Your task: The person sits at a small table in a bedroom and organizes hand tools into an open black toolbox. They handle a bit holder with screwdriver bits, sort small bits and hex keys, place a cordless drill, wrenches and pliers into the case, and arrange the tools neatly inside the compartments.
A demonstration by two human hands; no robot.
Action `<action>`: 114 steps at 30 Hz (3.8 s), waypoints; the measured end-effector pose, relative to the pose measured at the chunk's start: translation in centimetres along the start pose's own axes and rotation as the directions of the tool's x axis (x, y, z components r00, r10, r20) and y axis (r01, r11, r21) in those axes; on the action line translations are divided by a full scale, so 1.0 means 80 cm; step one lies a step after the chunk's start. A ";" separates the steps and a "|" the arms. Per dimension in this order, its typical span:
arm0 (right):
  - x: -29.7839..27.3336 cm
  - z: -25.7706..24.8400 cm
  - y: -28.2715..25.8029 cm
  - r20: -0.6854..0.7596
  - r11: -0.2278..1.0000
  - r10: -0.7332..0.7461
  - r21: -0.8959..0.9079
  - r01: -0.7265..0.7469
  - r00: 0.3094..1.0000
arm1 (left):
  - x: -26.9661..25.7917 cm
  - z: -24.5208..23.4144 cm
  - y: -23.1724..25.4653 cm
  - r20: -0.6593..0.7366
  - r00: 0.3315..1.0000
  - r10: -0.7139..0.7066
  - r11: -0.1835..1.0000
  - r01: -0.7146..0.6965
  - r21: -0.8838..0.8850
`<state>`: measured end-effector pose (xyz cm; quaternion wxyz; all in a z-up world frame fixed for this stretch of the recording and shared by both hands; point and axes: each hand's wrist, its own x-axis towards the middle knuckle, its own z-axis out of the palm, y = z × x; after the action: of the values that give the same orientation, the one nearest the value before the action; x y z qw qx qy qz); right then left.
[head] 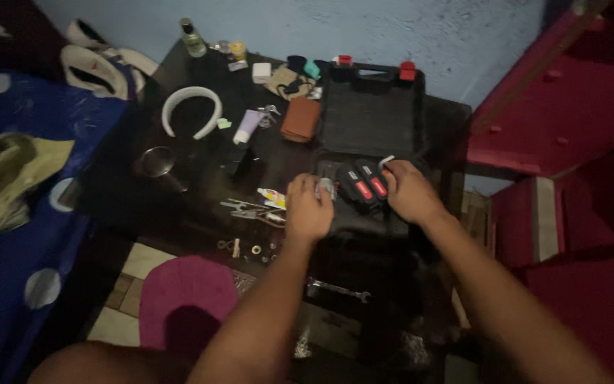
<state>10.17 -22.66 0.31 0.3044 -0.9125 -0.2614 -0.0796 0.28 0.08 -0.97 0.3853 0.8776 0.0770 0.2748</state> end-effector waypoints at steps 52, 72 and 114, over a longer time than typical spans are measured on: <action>-0.109 -0.127 -0.053 0.556 0.933 0.315 -0.032 -0.359 0.769 | 0.131 -0.027 -0.058 0.094 0.985 0.145 0.983 -0.133 -0.127; -0.103 -0.146 -0.064 0.617 0.921 0.370 -0.144 -0.363 0.695 | 0.145 0.027 -0.016 0.686 0.684 0.248 0.840 -0.505 0.201; -0.114 -0.119 -0.090 0.439 0.957 0.278 -0.051 -0.285 0.854 | 0.077 -0.072 -0.044 0.058 0.991 0.117 0.992 -0.114 -0.050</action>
<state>-1.26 -27.35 8.86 0.2528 -0.9325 -0.1879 0.1769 2.58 8.32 2.31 0.3914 0.8793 0.0077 0.2714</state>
